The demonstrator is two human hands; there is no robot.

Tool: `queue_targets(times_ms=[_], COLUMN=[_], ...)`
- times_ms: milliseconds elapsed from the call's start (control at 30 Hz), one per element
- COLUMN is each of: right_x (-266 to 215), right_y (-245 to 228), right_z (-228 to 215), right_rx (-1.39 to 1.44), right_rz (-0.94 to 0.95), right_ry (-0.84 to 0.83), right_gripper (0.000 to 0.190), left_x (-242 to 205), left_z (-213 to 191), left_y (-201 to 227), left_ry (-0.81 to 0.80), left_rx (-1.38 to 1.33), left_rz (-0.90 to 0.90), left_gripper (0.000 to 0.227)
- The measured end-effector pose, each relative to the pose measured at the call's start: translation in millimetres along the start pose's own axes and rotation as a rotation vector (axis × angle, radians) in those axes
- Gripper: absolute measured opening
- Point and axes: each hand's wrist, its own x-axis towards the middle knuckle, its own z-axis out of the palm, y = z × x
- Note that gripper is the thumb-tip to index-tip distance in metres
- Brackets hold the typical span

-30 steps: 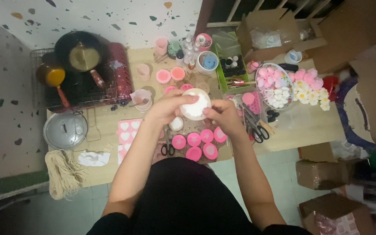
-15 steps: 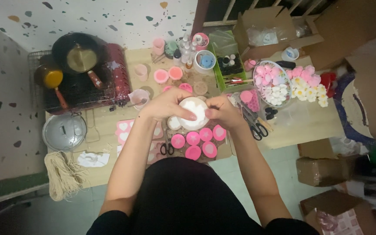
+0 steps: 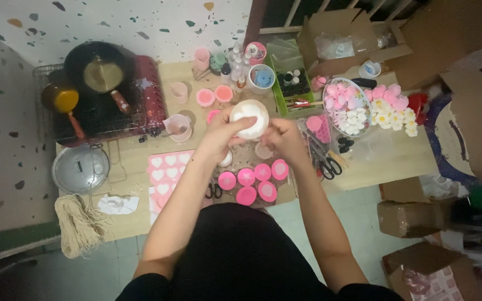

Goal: Removing wax flower shapes from silicone molds and preparing them for placement.

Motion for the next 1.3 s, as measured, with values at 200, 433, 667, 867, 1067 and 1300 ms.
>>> queue_targets(times_ms=[200, 433, 667, 867, 1067, 1300], right_x=[-11, -17, -7, 3, 0, -3], right_y=[-30, -8, 11, -13, -38, -23], right_z=[9, -9, -5, -8, -5, -11], right_rx=[-0.095, 0.235, 0.530, 0.120, -0.115, 0.138], right_rz=[0.097, 0.089, 0.062, -0.028, 0.100, 0.137], right_ry=[0.019, -0.119, -0.111, 0.007, -0.036, -0.165], right_gripper=[0.025, 0.034, 0.038, 0.029, 0.021, 0.022], left_x=[7, 12, 25, 9, 20, 27], left_z=[-12, -23, -33, -5, -23, -34], left_y=[-7, -10, -32, -1, -5, -11], left_ry=[-0.074, -0.340, -0.396, -0.189, -0.126, -0.291], left_rx=[0.115, 0.048, -0.224, -0.033, 0.119, -0.150], left_rz=[0.156, -0.023, -0.133, -0.052, 0.013, -0.176], left_gripper=[0.041, 0.043, 0.048, 0.049, 0.042, 0.045])
